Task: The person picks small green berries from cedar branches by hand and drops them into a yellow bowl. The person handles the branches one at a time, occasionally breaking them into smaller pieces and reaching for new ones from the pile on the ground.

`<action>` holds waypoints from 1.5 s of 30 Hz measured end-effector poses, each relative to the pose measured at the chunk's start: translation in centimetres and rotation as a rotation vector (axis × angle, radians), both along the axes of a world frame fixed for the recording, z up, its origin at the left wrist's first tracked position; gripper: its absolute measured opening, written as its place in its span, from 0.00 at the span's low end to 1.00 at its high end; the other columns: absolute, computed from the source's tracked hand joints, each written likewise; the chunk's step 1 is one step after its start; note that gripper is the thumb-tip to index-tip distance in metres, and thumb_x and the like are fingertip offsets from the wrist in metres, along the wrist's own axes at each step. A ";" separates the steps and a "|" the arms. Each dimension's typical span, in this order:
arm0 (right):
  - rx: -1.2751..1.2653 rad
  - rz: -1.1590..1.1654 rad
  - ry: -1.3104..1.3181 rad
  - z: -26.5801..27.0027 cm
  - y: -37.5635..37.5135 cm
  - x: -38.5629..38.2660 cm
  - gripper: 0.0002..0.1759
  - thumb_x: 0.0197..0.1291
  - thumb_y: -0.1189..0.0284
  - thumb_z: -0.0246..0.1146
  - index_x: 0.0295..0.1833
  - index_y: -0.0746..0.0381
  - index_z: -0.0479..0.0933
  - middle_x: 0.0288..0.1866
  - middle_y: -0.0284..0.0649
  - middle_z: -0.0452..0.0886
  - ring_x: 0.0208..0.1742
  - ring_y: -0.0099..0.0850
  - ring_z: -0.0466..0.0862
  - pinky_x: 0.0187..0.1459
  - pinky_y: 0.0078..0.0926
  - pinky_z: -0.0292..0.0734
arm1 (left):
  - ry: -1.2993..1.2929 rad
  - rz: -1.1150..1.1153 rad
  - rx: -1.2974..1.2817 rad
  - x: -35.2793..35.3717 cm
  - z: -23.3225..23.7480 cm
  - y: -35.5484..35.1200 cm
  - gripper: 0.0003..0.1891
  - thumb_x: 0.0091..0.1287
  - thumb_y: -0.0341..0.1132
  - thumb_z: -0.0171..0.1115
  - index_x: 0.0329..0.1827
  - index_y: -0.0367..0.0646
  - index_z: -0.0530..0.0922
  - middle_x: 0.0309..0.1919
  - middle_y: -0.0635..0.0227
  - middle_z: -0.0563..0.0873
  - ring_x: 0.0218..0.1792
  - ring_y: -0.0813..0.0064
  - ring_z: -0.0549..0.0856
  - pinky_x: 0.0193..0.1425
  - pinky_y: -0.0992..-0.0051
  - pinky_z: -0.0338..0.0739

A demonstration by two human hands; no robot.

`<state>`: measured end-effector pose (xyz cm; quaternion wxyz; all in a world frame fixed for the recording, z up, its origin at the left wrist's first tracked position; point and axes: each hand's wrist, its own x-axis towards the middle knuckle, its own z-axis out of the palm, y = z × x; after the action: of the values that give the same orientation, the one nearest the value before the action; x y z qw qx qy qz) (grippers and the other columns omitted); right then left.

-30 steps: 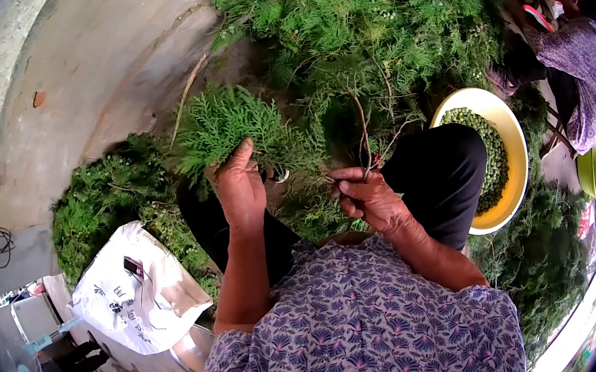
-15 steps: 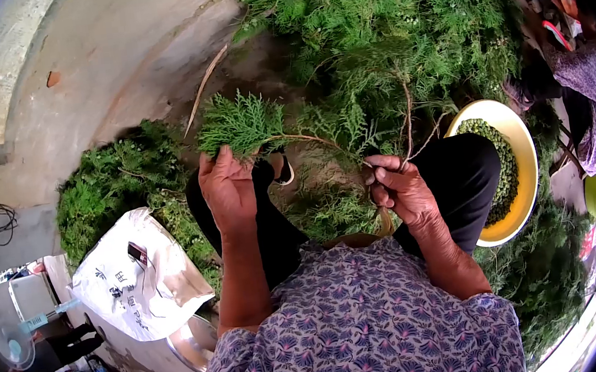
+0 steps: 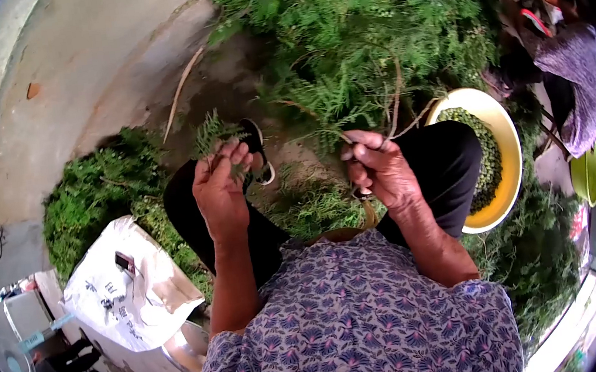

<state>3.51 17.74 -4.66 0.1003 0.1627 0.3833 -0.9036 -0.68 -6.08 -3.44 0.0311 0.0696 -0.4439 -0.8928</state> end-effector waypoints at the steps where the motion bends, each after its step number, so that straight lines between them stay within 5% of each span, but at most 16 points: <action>1: -0.015 -0.002 0.034 -0.2 -0.4 -0.1 0.12 0.58 0.75 0.59 0.48 0.62 0.77 0.33 0.40 0.80 0.16 0.22 0.70 0.16 0.17 0.64 | -0.066 -0.039 -0.025 0.4 -0.6 0.5 0.11 0.65 0.25 0.46 0.48 0.31 0.70 0.45 0.55 0.78 0.46 0.62 0.79 0.50 0.63 0.74; 5: -0.038 0.086 0.033 -0.3 -1.6 0.0 0.12 0.58 0.74 0.60 0.47 0.63 0.77 0.32 0.40 0.81 0.19 0.22 0.75 0.18 0.15 0.67 | -0.063 -0.193 -0.195 1.9 -1.1 2.9 0.11 0.63 0.26 0.50 0.47 0.33 0.71 0.46 0.56 0.77 0.47 0.63 0.77 0.50 0.70 0.71; 8: 0.137 0.175 -0.017 0.1 -2.9 0.5 0.12 0.59 0.75 0.58 0.49 0.63 0.77 0.32 0.40 0.81 0.19 0.20 0.75 0.18 0.13 0.67 | -0.049 -0.299 -0.410 2.1 0.4 3.5 0.10 0.60 0.24 0.52 0.45 0.37 0.73 0.44 0.65 0.79 0.45 0.77 0.78 0.46 0.76 0.71; 10: 0.245 0.261 -0.046 0.1 -3.3 0.8 0.11 0.61 0.77 0.56 0.49 0.65 0.77 0.29 0.37 0.81 0.21 0.19 0.75 0.20 0.12 0.67 | -0.118 -0.300 0.078 1.7 0.6 3.8 0.07 0.60 0.24 0.53 0.42 0.37 0.72 0.39 0.70 0.76 0.40 0.79 0.74 0.42 0.78 0.68; 12: 0.404 0.309 0.053 -0.4 -3.5 1.0 0.12 0.61 0.78 0.56 0.50 0.64 0.76 0.29 0.35 0.81 0.21 0.18 0.74 0.22 0.14 0.69 | -0.168 -0.335 0.019 1.4 -0.4 2.8 0.06 0.61 0.26 0.52 0.40 0.37 0.70 0.33 0.73 0.69 0.33 0.81 0.69 0.38 0.80 0.64; 16: 0.750 0.321 0.308 -1.0 -4.2 1.7 0.10 0.60 0.80 0.54 0.46 0.67 0.77 0.30 0.35 0.80 0.22 0.19 0.77 0.21 0.17 0.70 | -0.054 -0.393 -0.347 0.9 0.3 2.0 0.16 0.68 0.44 0.49 0.49 0.40 0.67 0.35 0.72 0.68 0.35 0.80 0.69 0.39 0.79 0.62; 18: 1.107 0.318 0.549 -3.1 -4.2 2.1 0.08 0.61 0.78 0.55 0.45 0.66 0.76 0.26 0.38 0.77 0.22 0.23 0.78 0.22 0.21 0.71 | -0.218 -0.267 0.191 0.5 0.6 2.3 0.25 0.67 0.54 0.46 0.55 0.42 0.65 0.44 0.70 0.71 0.45 0.75 0.72 0.46 0.75 0.64; 20: 1.275 0.272 0.659 -4.2 -4.2 2.2 0.10 0.55 0.81 0.57 0.45 0.65 0.75 0.24 0.40 0.74 0.21 0.29 0.78 0.22 0.24 0.72 | -0.298 -0.157 0.190 0.6 1.8 1.3 0.34 0.63 0.63 0.44 0.60 0.43 0.63 0.53 0.67 0.70 0.54 0.68 0.70 0.59 0.66 0.62; 22: 1.532 0.211 0.835 -3.6 -4.2 2.3 0.27 0.43 0.86 0.57 0.53 0.58 0.74 0.32 0.41 0.75 0.30 0.40 0.77 0.29 0.31 0.73 | -0.303 -0.117 0.386 0.0 0.4 -0.4 0.29 0.66 0.58 0.43 0.59 0.43 0.64 0.48 0.66 0.74 0.48 0.68 0.74 0.54 0.65 0.68; 25: 1.640 0.334 0.817 -2.3 -4.0 2.1 0.36 0.40 0.87 0.56 0.61 0.55 0.69 0.32 0.41 0.75 0.33 0.39 0.77 0.33 0.34 0.73 | -0.072 -0.087 0.347 1.0 -1.8 -1.9 0.22 0.68 0.49 0.45 0.56 0.42 0.65 0.44 0.65 0.76 0.42 0.68 0.78 0.49 0.65 0.73; 29: 1.784 0.289 0.930 -3.3 -3.7 2.1 0.35 0.43 0.84 0.59 0.61 0.54 0.69 0.29 0.37 0.74 0.31 0.35 0.76 0.32 0.31 0.74 | -0.226 -0.215 0.325 1.1 -3.1 -3.6 0.15 0.66 0.32 0.50 0.54 0.41 0.66 0.41 0.62 0.78 0.33 0.70 0.81 0.46 0.67 0.78; 30: 1.798 0.330 0.917 -3.6 -3.6 2.2 0.36 0.42 0.84 0.60 0.63 0.54 0.67 0.31 0.37 0.74 0.34 0.36 0.76 0.36 0.33 0.73 | -0.025 -0.129 -0.314 2.1 -4.8 -3.7 0.15 0.66 0.31 0.50 0.55 0.40 0.66 0.43 0.60 0.77 0.36 0.69 0.81 0.46 0.68 0.78; 32: 1.808 0.372 0.906 -3.6 -3.5 2.1 0.38 0.41 0.84 0.60 0.64 0.55 0.65 0.34 0.38 0.75 0.36 0.37 0.76 0.40 0.35 0.73 | 0.181 -0.029 -0.951 2.8 -7.0 -4.2 0.16 0.65 0.30 0.50 0.55 0.40 0.66 0.45 0.58 0.77 0.39 0.67 0.81 0.47 0.69 0.79; 36: 1.772 0.420 0.780 -3.2 -3.3 2.0 0.43 0.38 0.83 0.64 0.66 0.57 0.61 0.44 0.42 0.74 0.46 0.42 0.74 0.50 0.40 0.68 | -0.066 -0.311 0.440 2.6 -8.7 -6.6 0.19 0.67 0.42 0.45 0.56 0.40 0.69 0.53 0.59 0.76 0.51 0.62 0.76 0.56 0.63 0.72; 38: 1.762 0.455 0.768 -3.0 -3.3 1.9 0.44 0.37 0.82 0.65 0.66 0.59 0.60 0.49 0.44 0.73 0.51 0.44 0.72 0.54 0.41 0.66 | -0.124 -0.366 0.791 2.7 -8.7 -6.6 0.21 0.67 0.45 0.44 0.56 0.41 0.70 0.55 0.59 0.76 0.54 0.60 0.75 0.58 0.62 0.70; 45: 1.633 0.476 0.767 0.3 -3.5 1.3 0.39 0.40 0.84 0.60 0.64 0.60 0.61 0.63 0.49 0.63 0.67 0.45 0.59 0.68 0.45 0.50 | -0.097 -0.265 0.861 2.7 -6.8 -5.3 0.20 0.68 0.45 0.43 0.56 0.44 0.71 0.55 0.62 0.75 0.55 0.56 0.74 0.57 0.55 0.70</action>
<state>4.80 14.24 -4.33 0.0039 -0.2097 0.9300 -0.3017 1.98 -11.37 -10.20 -0.1359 0.0605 -0.0382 -0.9881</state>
